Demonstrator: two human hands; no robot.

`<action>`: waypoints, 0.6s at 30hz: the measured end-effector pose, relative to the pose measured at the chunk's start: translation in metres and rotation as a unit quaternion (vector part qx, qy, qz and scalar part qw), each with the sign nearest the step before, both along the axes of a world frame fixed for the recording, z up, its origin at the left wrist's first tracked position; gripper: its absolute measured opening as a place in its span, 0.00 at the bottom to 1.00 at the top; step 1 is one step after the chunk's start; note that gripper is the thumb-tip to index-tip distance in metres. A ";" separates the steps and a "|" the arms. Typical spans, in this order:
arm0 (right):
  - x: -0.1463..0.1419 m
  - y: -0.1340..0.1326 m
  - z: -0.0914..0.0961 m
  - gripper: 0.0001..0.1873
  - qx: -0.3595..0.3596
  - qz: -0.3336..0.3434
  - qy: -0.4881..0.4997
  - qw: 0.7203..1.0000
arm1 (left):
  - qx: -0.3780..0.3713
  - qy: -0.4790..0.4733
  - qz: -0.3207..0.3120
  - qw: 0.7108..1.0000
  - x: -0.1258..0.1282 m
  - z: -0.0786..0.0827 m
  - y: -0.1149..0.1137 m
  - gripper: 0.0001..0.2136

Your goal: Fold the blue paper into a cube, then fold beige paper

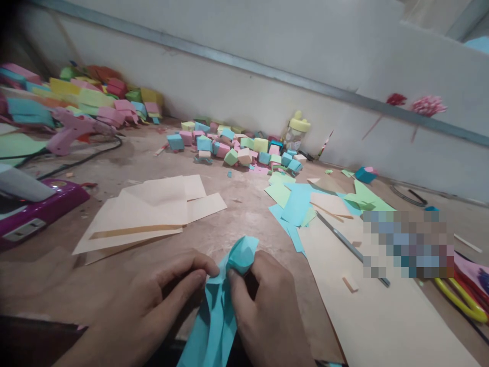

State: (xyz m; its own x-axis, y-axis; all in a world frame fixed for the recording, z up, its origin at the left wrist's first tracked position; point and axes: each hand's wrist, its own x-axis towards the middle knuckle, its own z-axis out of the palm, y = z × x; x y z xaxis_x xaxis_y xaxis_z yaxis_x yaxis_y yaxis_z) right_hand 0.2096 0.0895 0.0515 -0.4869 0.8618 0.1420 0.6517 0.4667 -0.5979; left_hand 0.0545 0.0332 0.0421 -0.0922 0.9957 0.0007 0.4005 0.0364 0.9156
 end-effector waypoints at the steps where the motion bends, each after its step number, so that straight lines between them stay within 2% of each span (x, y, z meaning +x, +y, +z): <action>1: 0.001 0.001 0.001 0.11 -0.008 0.004 0.006 1.000 | 0.010 0.006 -0.007 1.000 -0.001 -0.001 0.001 0.09; 5: 0.003 0.005 0.003 0.09 -0.040 0.027 0.006 0.999 | 0.004 -0.013 -0.008 1.000 -0.004 -0.007 0.003 0.05; 7: 0.005 0.007 0.002 0.08 -0.055 0.044 0.007 0.997 | 0.026 -0.006 -0.022 0.999 -0.007 -0.007 0.004 0.10; 10: 0.008 0.009 0.002 0.06 -0.075 0.070 0.010 0.995 | 0.095 0.041 -0.118 0.988 -0.015 0.001 0.009 0.20; 13: 0.010 0.011 0.003 0.06 -0.088 0.088 0.015 0.992 | 0.102 0.111 -0.218 0.964 -0.027 0.018 0.017 0.13; 16: 0.010 0.010 0.004 0.07 -0.080 0.095 0.019 0.992 | 0.086 0.200 -0.267 0.939 -0.037 0.032 0.023 0.08; 18: 0.010 0.009 0.005 0.08 -0.082 0.101 0.008 0.991 | 0.090 0.226 -0.305 0.921 -0.040 0.034 0.026 0.07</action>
State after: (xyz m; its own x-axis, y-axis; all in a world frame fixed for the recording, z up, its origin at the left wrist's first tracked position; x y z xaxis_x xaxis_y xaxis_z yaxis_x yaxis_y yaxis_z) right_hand 0.2191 0.0990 0.0569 -0.6513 0.7586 0.0172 0.5437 0.4824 -0.6868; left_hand 0.0141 0.0589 0.0760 0.5351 0.8418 0.0706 0.6380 -0.4574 0.6195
